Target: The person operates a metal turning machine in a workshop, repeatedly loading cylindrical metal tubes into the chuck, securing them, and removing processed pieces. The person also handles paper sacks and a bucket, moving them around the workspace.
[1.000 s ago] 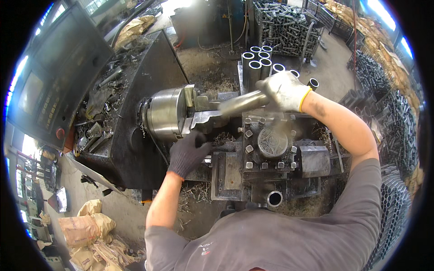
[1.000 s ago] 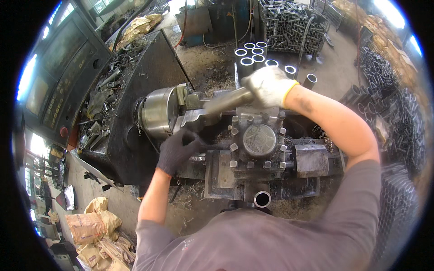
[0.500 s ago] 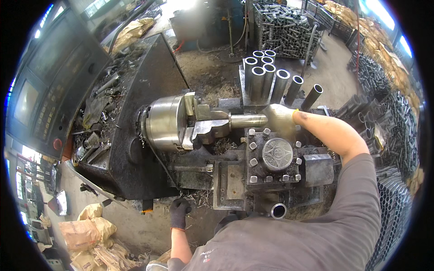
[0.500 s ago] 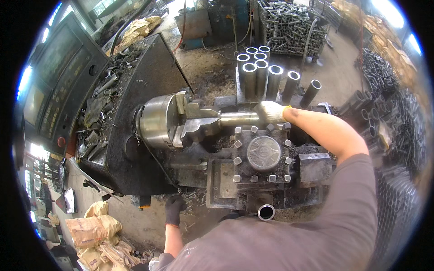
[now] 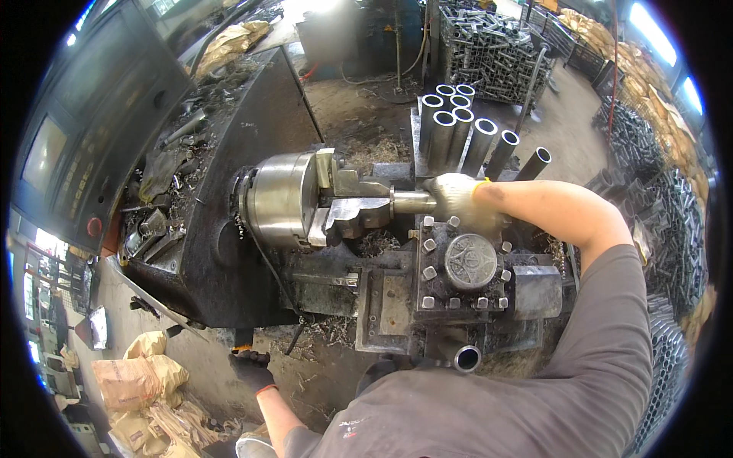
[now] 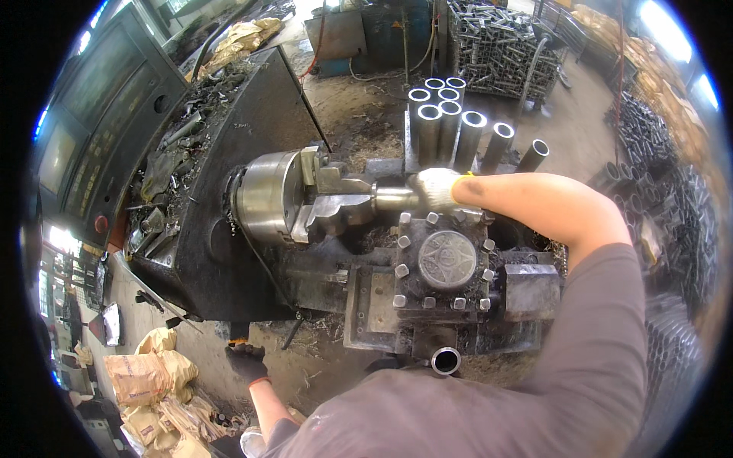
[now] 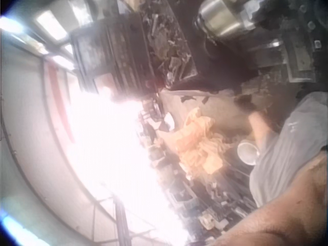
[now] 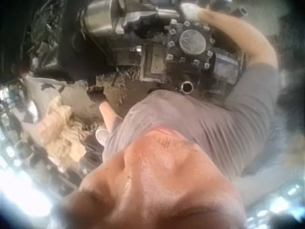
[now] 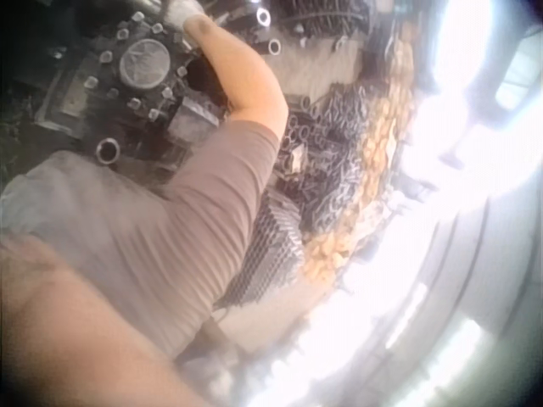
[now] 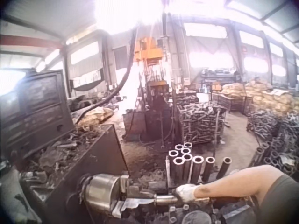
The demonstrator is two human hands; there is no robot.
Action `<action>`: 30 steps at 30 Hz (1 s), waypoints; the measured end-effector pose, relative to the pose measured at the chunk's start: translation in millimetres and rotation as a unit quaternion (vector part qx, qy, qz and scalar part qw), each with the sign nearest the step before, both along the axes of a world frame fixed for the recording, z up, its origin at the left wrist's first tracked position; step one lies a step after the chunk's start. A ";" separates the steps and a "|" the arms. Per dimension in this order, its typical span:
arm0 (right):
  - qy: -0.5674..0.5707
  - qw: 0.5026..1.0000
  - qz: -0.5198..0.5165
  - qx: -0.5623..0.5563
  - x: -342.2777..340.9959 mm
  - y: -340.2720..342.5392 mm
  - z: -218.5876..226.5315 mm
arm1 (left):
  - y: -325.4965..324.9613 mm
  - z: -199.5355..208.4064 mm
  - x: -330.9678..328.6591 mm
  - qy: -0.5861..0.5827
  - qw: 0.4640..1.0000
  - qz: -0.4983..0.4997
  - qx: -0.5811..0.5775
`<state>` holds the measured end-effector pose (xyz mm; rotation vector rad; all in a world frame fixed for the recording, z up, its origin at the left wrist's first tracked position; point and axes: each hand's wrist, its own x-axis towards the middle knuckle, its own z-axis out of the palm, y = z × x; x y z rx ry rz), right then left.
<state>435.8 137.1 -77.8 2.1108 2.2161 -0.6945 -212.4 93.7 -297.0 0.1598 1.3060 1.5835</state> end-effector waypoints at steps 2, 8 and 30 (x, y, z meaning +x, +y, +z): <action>0.143 0.978 -0.089 -0.120 -19.2 20.8 10.8 | 0.6 14.4 -2.8 -0.032 0.999 -0.025 -0.026; 0.249 0.959 -0.079 -0.113 -35.5 67.4 8.4 | 8.7 16.3 -34.3 -0.036 0.992 -0.086 -0.087; 0.108 0.798 -0.396 0.441 62.6 -167.2 50.4 | 213.3 366.3 71.8 0.873 0.480 -0.059 0.059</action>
